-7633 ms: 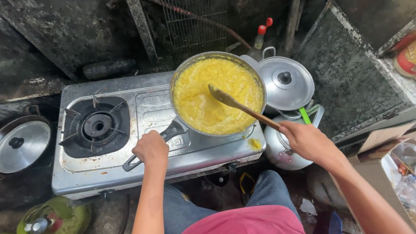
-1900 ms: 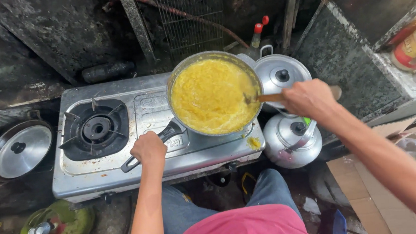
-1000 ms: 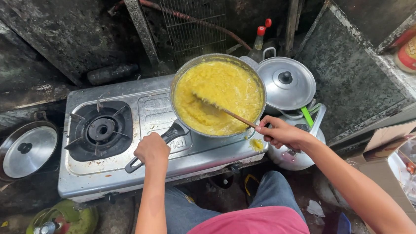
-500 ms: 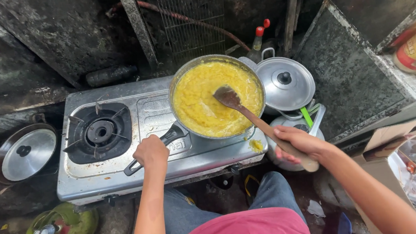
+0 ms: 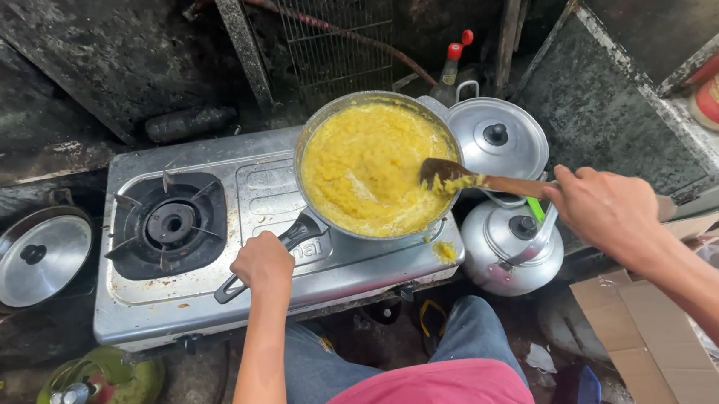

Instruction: Stirring a thick yellow mixture in a pot on a gas stove using a wooden spoon

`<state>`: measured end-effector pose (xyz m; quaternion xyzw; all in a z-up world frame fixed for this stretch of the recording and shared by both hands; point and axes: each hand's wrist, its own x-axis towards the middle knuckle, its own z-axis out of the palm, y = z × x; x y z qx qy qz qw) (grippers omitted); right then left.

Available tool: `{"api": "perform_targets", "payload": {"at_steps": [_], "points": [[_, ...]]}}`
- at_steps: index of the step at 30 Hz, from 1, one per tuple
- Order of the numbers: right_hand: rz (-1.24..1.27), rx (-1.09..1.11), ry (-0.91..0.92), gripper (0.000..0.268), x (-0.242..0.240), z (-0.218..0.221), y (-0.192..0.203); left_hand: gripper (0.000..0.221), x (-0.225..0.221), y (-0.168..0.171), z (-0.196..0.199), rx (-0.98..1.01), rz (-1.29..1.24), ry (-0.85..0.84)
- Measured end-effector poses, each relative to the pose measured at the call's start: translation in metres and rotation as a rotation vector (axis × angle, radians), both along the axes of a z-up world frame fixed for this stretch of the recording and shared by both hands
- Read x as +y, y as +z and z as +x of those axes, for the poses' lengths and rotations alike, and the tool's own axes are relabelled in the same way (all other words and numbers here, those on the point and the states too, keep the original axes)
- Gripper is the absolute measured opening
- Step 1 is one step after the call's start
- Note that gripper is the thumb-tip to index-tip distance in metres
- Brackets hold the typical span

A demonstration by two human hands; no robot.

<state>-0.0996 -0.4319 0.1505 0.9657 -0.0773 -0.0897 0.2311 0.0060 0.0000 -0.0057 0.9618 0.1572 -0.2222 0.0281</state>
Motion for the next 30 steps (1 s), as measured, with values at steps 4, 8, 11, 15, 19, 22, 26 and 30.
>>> {"api": "perform_targets", "payload": {"at_steps": [4,8,11,15,19,22,26,30], "points": [[-0.029,-0.125,0.047,0.050,0.005,0.031,-0.072,0.014,-0.002,0.004,0.000,0.017,-0.015,0.011],[0.185,-0.357,0.161,0.040,0.027,0.077,-0.142,0.015,-0.001,0.004,-0.003,-0.137,-0.103,-0.009],[0.451,-0.266,0.090,0.037,0.043,0.092,-0.140,0.016,0.000,0.004,-0.005,-0.138,-0.093,-0.010],[0.532,-0.285,0.107,0.035,0.038,0.078,-0.124,0.016,-0.001,0.002,-0.004,-0.138,-0.089,-0.018],[0.445,-0.380,0.186,0.037,0.015,0.054,-0.137,0.016,0.000,0.004,-0.006,-0.144,-0.095,-0.019],[0.196,-0.692,0.580,0.019,-0.006,0.043,-0.155,0.015,-0.001,0.006,-0.005,-0.162,-0.096,-0.019],[0.022,-0.802,0.788,0.013,-0.001,0.020,-0.136,0.016,-0.001,0.007,-0.006,-0.175,-0.091,-0.031],[-0.026,-0.805,0.783,0.012,-0.002,0.002,-0.105,0.017,0.000,0.006,-0.006,-0.181,-0.096,-0.031]]}}
